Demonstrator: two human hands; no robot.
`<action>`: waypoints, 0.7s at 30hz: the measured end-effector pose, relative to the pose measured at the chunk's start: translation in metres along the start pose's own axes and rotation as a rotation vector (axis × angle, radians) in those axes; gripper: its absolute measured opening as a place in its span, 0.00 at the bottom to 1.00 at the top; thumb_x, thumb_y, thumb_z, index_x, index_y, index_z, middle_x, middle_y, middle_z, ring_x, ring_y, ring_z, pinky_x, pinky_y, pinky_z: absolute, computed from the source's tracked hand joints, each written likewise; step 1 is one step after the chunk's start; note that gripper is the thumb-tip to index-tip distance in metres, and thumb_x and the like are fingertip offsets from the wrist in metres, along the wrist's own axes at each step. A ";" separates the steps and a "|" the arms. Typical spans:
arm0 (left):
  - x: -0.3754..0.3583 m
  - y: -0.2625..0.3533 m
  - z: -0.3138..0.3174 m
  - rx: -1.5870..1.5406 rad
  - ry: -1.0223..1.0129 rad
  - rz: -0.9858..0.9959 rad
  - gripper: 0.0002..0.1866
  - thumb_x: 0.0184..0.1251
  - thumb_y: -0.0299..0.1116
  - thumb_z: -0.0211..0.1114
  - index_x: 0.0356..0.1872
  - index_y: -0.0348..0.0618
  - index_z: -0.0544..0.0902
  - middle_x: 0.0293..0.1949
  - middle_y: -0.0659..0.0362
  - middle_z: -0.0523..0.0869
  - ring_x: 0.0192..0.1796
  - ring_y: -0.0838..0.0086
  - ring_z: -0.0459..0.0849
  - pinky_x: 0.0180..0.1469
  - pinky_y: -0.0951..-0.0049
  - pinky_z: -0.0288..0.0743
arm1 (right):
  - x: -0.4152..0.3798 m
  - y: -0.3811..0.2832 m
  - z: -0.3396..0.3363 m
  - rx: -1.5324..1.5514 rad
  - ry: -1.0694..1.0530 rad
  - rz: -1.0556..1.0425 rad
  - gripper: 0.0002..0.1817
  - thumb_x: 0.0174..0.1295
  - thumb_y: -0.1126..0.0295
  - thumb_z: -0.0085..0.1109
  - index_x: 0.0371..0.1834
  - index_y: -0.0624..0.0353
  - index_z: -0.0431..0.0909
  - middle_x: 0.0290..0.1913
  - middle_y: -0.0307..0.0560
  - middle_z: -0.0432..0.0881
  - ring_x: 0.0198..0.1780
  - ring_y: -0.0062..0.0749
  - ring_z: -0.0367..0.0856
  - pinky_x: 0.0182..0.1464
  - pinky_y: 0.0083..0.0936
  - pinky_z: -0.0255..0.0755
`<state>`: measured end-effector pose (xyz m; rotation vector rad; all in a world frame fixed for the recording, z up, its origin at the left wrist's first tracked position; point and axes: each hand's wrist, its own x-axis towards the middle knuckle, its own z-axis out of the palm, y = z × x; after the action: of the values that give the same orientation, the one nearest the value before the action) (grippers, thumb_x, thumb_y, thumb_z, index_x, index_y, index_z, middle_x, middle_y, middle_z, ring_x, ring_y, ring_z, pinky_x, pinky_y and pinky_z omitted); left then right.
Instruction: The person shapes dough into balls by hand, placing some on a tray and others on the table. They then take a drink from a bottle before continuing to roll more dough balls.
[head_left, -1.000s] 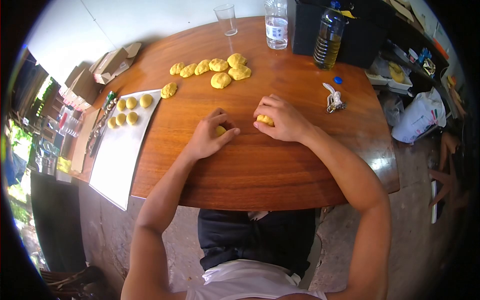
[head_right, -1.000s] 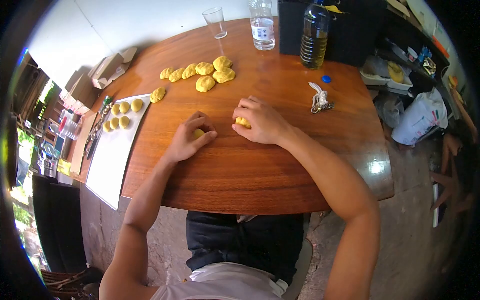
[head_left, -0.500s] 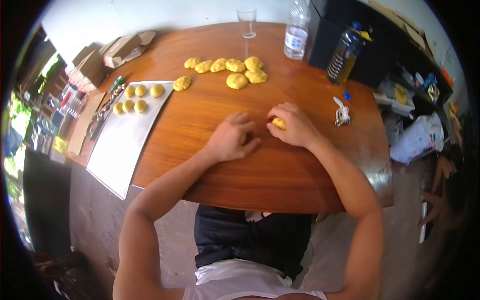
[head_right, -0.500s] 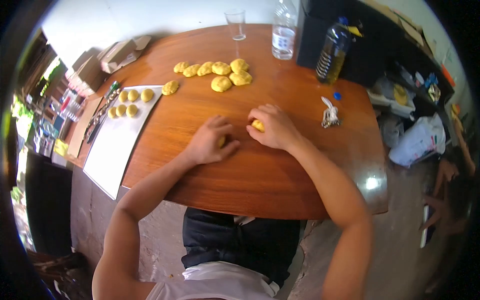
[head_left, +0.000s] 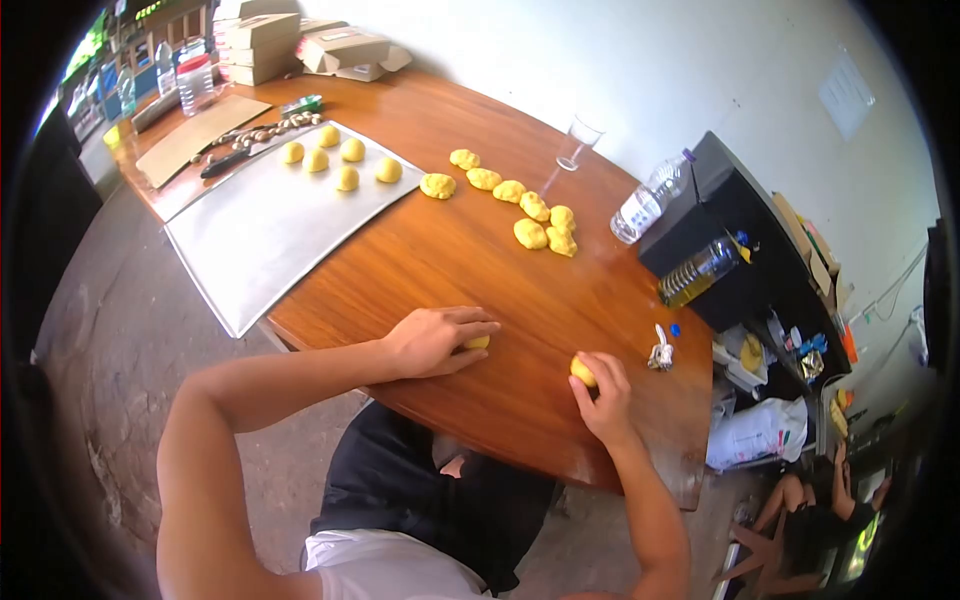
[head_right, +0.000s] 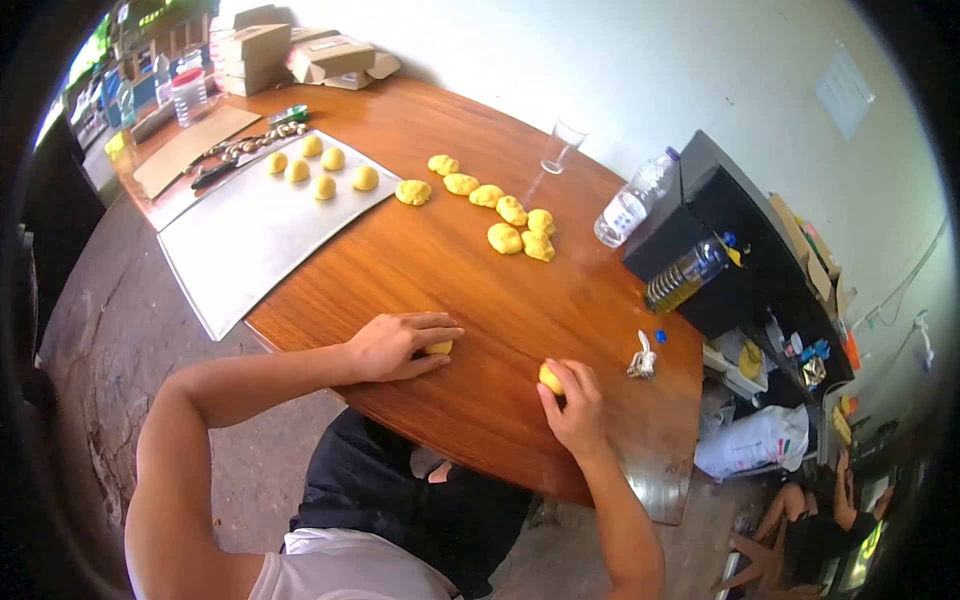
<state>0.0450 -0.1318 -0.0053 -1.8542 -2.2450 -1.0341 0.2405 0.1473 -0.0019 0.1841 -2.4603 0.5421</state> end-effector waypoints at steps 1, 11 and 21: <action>-0.003 0.001 -0.006 -0.013 -0.019 -0.110 0.19 0.71 0.39 0.67 0.58 0.41 0.87 0.60 0.49 0.85 0.65 0.52 0.83 0.64 0.54 0.81 | 0.000 0.002 -0.006 -0.079 -0.034 0.036 0.13 0.64 0.71 0.70 0.49 0.63 0.83 0.50 0.58 0.83 0.54 0.57 0.82 0.58 0.44 0.77; 0.053 0.001 0.055 -0.002 0.063 0.136 0.22 0.69 0.35 0.69 0.62 0.38 0.85 0.67 0.44 0.83 0.73 0.47 0.78 0.76 0.54 0.73 | 0.032 0.000 0.050 -0.025 -0.040 0.064 0.17 0.65 0.71 0.67 0.57 0.63 0.82 0.64 0.62 0.81 0.67 0.59 0.78 0.70 0.46 0.73; 0.024 -0.011 0.014 0.069 0.073 0.019 0.21 0.70 0.39 0.66 0.59 0.38 0.86 0.65 0.45 0.85 0.72 0.51 0.79 0.71 0.53 0.77 | 0.004 0.006 -0.004 -0.272 -0.098 0.051 0.12 0.64 0.73 0.66 0.49 0.63 0.79 0.47 0.59 0.79 0.55 0.58 0.79 0.60 0.49 0.74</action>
<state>0.0340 -0.1047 -0.0110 -1.7775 -2.1889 -0.9918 0.2378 0.1544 0.0013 0.0383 -2.6094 0.2197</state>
